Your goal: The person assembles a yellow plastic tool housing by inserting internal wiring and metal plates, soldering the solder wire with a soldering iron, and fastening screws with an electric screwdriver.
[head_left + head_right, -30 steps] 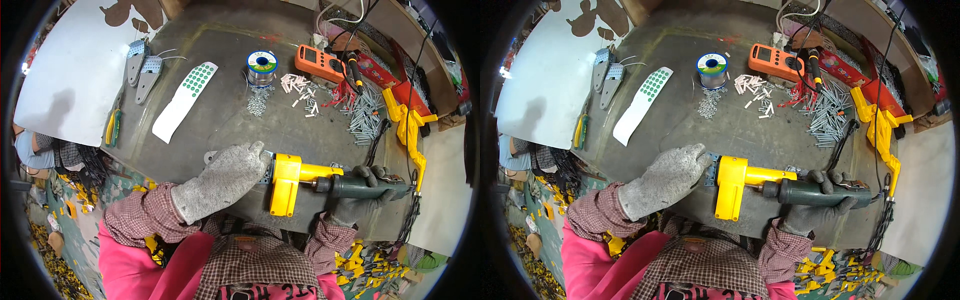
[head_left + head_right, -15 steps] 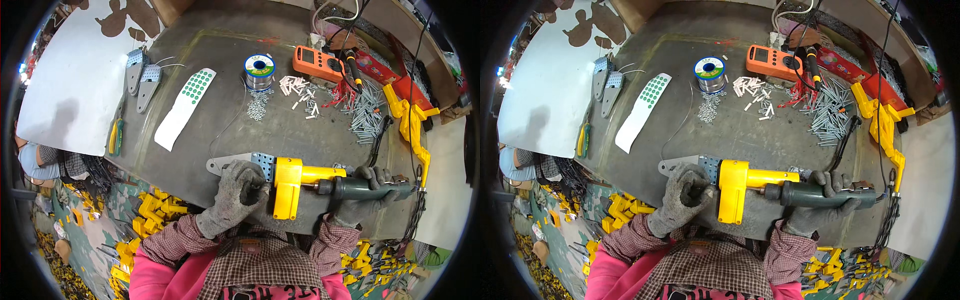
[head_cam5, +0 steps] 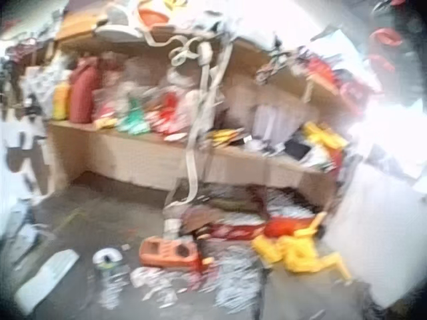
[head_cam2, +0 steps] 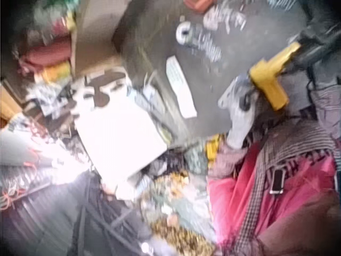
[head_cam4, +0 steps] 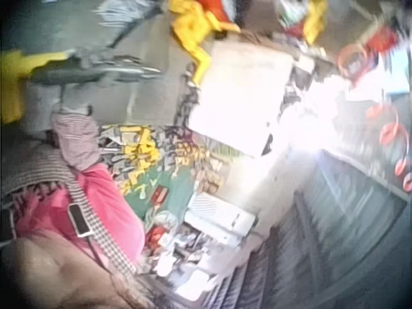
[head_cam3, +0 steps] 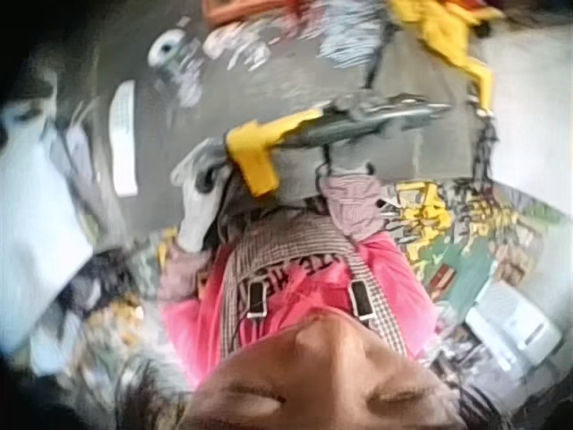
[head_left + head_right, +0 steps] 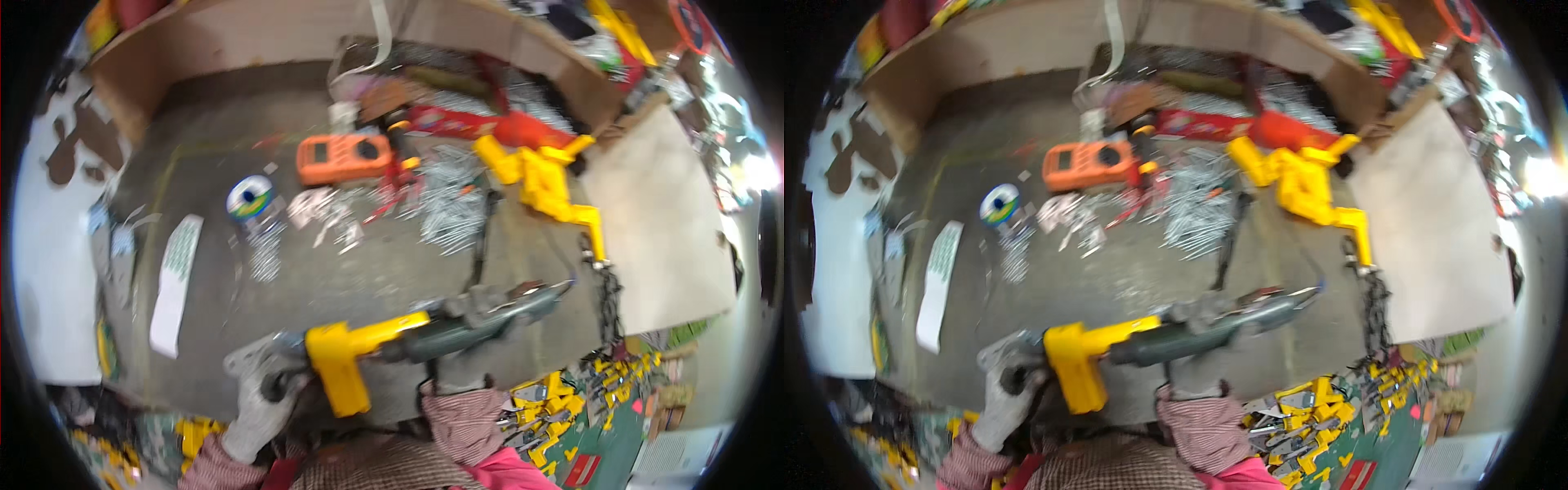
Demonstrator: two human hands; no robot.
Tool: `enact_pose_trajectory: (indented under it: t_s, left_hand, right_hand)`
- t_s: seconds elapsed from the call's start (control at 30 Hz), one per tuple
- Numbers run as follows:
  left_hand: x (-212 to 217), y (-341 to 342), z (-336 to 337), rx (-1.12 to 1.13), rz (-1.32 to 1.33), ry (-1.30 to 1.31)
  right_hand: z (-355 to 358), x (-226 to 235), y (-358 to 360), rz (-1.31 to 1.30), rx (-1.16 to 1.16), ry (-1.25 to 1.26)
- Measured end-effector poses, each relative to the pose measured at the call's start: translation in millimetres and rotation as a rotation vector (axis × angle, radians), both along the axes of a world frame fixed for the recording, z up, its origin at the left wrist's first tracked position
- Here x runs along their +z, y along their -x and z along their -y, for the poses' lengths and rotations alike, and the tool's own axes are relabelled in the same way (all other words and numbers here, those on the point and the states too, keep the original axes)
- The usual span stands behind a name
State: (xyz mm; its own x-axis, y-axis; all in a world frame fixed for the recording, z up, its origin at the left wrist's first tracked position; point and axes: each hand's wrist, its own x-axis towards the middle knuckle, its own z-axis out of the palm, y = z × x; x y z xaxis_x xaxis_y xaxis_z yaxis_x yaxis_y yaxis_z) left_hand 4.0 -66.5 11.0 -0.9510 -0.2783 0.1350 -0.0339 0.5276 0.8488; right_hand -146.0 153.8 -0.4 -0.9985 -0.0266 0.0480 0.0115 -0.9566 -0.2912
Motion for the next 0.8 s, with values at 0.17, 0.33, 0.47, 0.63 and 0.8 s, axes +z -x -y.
enact_pose_trajectory:
  t_s: [0.17,0.33,0.47,0.63,0.8]
  left_hand:
    - [4.8,10.8,-9.2,-0.106,-0.052,-0.093]
    - [5.5,8.6,-7.1,-0.151,-0.074,-0.106]
    - [-4.6,15.0,-4.8,-0.118,-0.16,-0.027]
    - [12.5,-15.5,-15.9,-0.296,-0.158,0.293]
    - [-0.3,-25.6,-22.7,-0.284,-0.052,0.481]
  right_hand:
    - [-11.0,16.1,-8.2,-0.017,-0.051,-0.069]
    - [-13.0,9.9,-14.5,-0.017,-0.069,-0.1]
    - [-4.4,10.0,-7.7,0.055,-0.104,-0.185]
    - [-97.5,28.3,24.0,0.361,0.166,-0.324]
    - [-207.0,22.7,59.8,-0.236,-0.413,-2.606]
